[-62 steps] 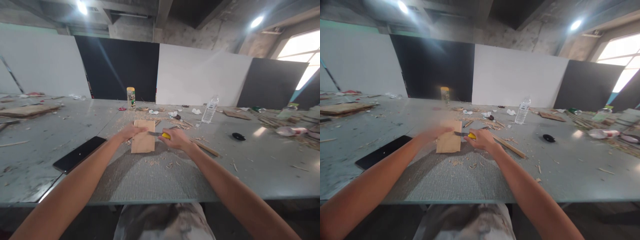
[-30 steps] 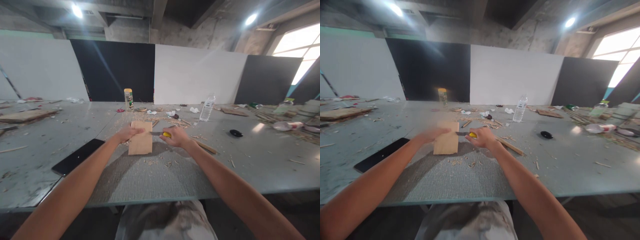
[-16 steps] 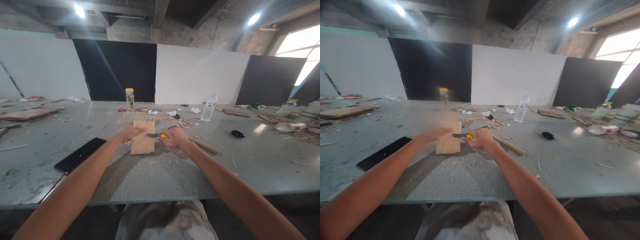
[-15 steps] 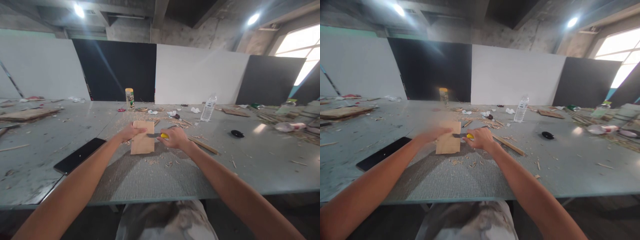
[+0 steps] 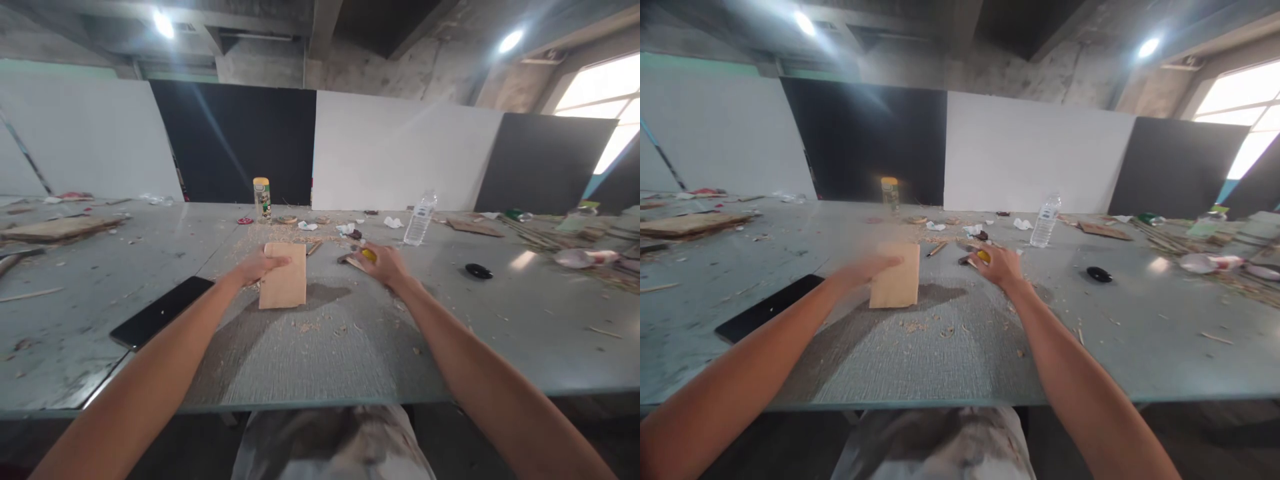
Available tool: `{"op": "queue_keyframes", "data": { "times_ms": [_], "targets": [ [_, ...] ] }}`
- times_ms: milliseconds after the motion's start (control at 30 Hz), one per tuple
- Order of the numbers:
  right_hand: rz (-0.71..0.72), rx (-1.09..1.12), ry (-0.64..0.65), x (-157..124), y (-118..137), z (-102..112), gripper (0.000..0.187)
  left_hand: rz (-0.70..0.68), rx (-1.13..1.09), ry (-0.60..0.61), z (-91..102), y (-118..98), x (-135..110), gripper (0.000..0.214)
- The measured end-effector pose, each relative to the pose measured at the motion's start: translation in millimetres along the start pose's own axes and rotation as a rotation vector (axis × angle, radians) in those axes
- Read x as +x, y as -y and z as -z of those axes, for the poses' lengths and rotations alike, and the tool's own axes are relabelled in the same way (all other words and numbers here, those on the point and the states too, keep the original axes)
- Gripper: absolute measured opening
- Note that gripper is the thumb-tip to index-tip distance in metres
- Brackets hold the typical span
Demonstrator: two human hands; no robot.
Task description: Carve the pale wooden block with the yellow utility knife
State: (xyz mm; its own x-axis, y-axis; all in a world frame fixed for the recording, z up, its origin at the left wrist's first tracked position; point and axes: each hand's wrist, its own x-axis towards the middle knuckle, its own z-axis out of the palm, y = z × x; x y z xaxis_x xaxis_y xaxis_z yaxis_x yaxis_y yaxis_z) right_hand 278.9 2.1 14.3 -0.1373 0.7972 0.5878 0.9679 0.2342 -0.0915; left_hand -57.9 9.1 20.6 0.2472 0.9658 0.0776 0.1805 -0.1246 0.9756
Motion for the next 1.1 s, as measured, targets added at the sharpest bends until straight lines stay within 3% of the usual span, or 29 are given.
{"op": "queue_keyframes", "data": {
  "times_ms": [167,300,533,867,1100],
  "targets": [
    [0.298,0.045,0.106,-4.8,51.4,2.2,0.044,-0.051,0.076,0.006,-2.4,-2.4,2.0,0.033],
    [0.358,-0.018,0.174,-11.3,80.0,5.3,0.044,-0.077,0.095,0.025,-5.3,-7.5,-2.5,0.029],
    [0.352,-0.066,0.174,-14.7,82.2,8.4,0.046,-0.104,0.076,0.078,-8.9,-9.5,-4.3,0.028],
    [0.315,-0.121,0.114,-15.7,83.1,12.3,0.043,-0.104,0.137,0.028,-9.2,-8.5,-2.2,0.03],
    [0.287,-0.125,0.111,-11.8,76.7,8.5,0.045,-0.09,0.048,0.007,-20.3,-6.9,3.5,0.034]
  ]
}}
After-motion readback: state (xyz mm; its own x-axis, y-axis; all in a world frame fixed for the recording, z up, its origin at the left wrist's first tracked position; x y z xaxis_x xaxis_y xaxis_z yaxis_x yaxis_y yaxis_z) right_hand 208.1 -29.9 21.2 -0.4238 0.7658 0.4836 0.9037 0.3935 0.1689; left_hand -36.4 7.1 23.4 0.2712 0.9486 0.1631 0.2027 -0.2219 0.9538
